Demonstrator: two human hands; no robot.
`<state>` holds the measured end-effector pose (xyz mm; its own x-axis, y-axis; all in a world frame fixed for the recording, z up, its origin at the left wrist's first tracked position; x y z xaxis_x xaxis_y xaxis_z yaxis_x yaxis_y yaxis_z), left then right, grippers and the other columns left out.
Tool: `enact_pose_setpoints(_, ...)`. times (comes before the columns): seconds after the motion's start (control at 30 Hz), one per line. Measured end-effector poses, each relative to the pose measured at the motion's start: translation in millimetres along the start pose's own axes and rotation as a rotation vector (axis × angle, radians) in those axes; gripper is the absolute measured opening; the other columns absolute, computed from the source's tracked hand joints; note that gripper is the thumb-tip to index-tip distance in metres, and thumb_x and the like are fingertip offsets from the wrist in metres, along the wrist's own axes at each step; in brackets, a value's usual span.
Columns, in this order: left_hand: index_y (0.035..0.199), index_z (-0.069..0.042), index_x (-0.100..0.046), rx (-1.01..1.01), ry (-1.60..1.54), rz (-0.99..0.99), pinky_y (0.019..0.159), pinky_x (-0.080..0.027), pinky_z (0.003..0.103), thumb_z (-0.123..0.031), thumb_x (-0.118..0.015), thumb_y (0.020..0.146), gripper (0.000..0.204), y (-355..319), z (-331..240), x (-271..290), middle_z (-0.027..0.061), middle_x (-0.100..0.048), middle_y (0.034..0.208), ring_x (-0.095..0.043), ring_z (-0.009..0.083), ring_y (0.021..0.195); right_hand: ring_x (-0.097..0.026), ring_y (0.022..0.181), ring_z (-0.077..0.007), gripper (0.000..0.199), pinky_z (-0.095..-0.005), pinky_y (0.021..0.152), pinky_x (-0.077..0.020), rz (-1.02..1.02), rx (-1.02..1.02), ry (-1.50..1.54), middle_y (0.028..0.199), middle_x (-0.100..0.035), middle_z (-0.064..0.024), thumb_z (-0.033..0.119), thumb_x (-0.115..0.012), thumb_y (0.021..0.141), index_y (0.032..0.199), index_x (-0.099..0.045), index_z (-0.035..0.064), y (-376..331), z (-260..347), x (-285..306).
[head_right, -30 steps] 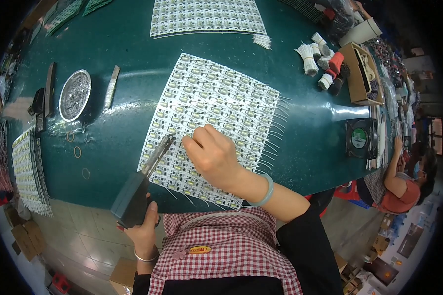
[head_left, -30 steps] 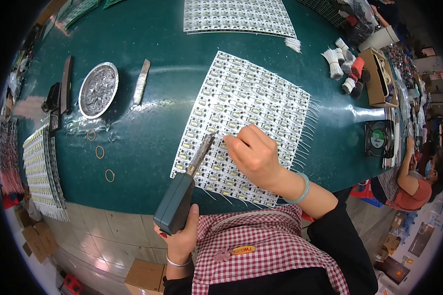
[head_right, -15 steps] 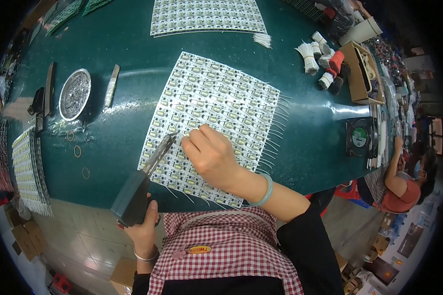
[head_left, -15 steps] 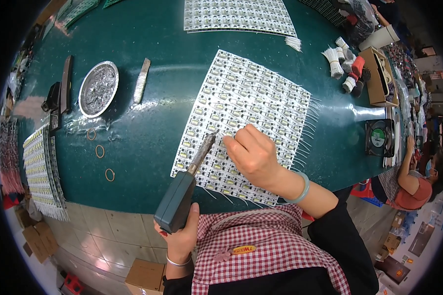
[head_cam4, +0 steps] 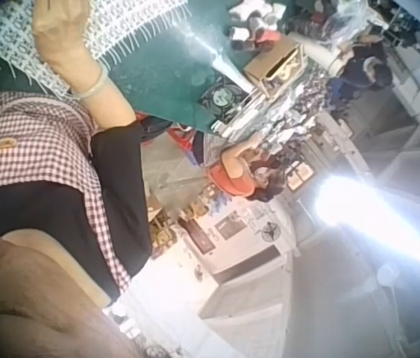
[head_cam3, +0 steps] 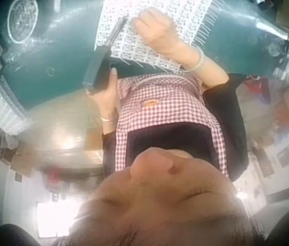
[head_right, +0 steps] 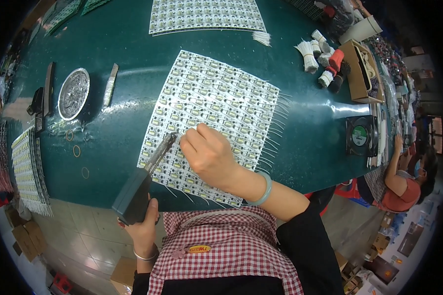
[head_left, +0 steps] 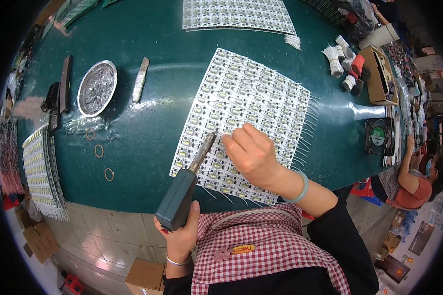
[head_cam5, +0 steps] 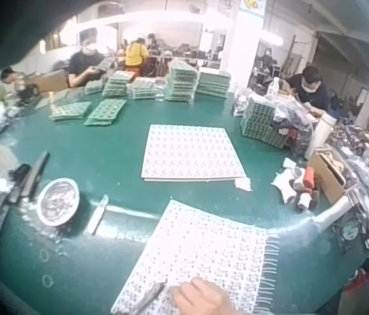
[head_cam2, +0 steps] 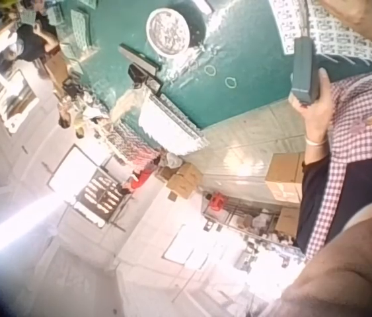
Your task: The person positions wires onto circuit board sheets by hand and solders them using a soldering gun, working across the sheets on the workbench.
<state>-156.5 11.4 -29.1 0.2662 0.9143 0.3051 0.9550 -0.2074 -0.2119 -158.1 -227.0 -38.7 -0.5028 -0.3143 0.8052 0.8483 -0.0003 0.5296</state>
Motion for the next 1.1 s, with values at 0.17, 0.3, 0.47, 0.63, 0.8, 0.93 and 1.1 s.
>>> enact_pose_setpoints(0.17,0.106,0.004,-0.066,-0.065,-0.012,0.058,0.052,-0.043,0.023,0.006,-0.072,0.083,0.024,1.6,11.5,4.5,0.0048,-0.065,0.086,-0.055,0.0079,0.059,-0.052,0.07,-0.0215,0.02,-0.0306,0.053,-0.0449,0.007,-0.002,-0.002,0.076,-0.048,-0.0073,0.003,-0.061,0.065,0.084,-0.061,-0.0021,-0.5,0.0,0.5)
enact_pose_setpoints(0.3,0.112,0.005,-0.064,-0.052,-0.051,-0.006,0.05,-0.042,0.023,0.008,-0.071,0.083,0.03,-3.2,13.0,7.1,0.0065,-0.065,0.09,-0.054,0.0084,0.058,-0.052,0.069,-0.0215,0.019,-0.0303,0.053,-0.0448,-0.003,-0.002,-0.003,0.075,-0.048,-0.0074,0.003,-0.061,0.064,0.083,-0.061,-0.0021,-0.3,0.6,0.7)
enact_pose_setpoints(0.47,0.119,0.006,-0.062,-0.163,-0.025,0.022,0.05,-0.041,0.023,0.01,-0.07,0.083,0.037,-1.0,14.7,12.8,0.0086,-0.065,0.092,-0.053,0.0089,0.059,-0.051,0.069,-0.0215,0.019,-0.0304,0.052,-0.0447,0.001,-0.003,-0.002,0.075,-0.048,-0.0075,0.003,-0.061,0.064,0.082,-0.061,-0.0018,-1.1,0.8,0.5)
enact_pose_setpoints(0.63,0.119,0.005,-0.062,-0.146,-0.006,0.017,0.05,-0.04,0.022,0.008,-0.07,0.084,0.036,-1.6,8.2,8.2,0.0082,-0.064,0.09,-0.053,0.0087,0.058,-0.052,0.069,-0.0216,0.018,-0.0306,0.053,-0.0445,0.017,-0.024,-0.01,0.075,-0.048,-0.0077,0.002,-0.062,0.066,0.084,-0.062,-0.0012,-2.4,-0.1,2.8)
enact_pose_setpoints(0.8,0.118,0.006,-0.063,-0.123,-0.009,0.015,0.051,-0.039,0.022,0.007,-0.07,0.085,0.034,-2.7,11.9,9.8,0.0071,-0.063,0.085,-0.052,0.0087,0.058,-0.054,0.064,-0.0206,0.024,-0.0327,0.049,-0.042,0.018,-0.08,0.041,0.073,-0.052,-0.0067,-0.006,-0.072,0.069,0.092,-0.067,-0.0014,-6.4,-2.0,18.8)
enact_pose_setpoints(0.93,0.118,0.006,-0.063,-0.118,-0.002,-0.03,0.051,-0.038,0.022,0.007,-0.07,0.085,0.034,-4.4,14.8,12.9,0.0064,-0.062,0.082,-0.051,0.0088,0.058,-0.055,0.068,-0.0204,0.026,-0.0311,0.052,-0.0443,0.052,-0.13,0.026,0.075,-0.051,-0.0058,0.0,-0.067,0.067,0.093,-0.066,-0.0007,-10.6,-1.1,35.9)
enact_pose_setpoints(1.1,0.118,0.006,-0.063,-0.17,0.022,-0.06,0.051,-0.039,0.022,0.008,-0.07,0.085,0.034,-4.4,10.1,11.4,0.0065,-0.062,0.082,-0.052,0.0087,0.057,-0.055,0.065,-0.0201,0.021,-0.0318,0.051,-0.0437,-0.044,-0.076,0.219,0.072,-0.051,-0.0049,-0.002,-0.071,0.071,0.091,-0.067,0.0021,-1.8,-1.9,26.9)
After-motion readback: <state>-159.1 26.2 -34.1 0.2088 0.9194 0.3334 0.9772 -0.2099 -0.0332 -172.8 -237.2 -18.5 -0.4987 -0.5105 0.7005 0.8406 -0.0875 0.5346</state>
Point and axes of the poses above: each hand's wrist, its own y-axis towards the middle knuckle, its own x-axis out of the back of the hand, z = x × y, the point moved 1 cm from there along y, towards the middle knuckle
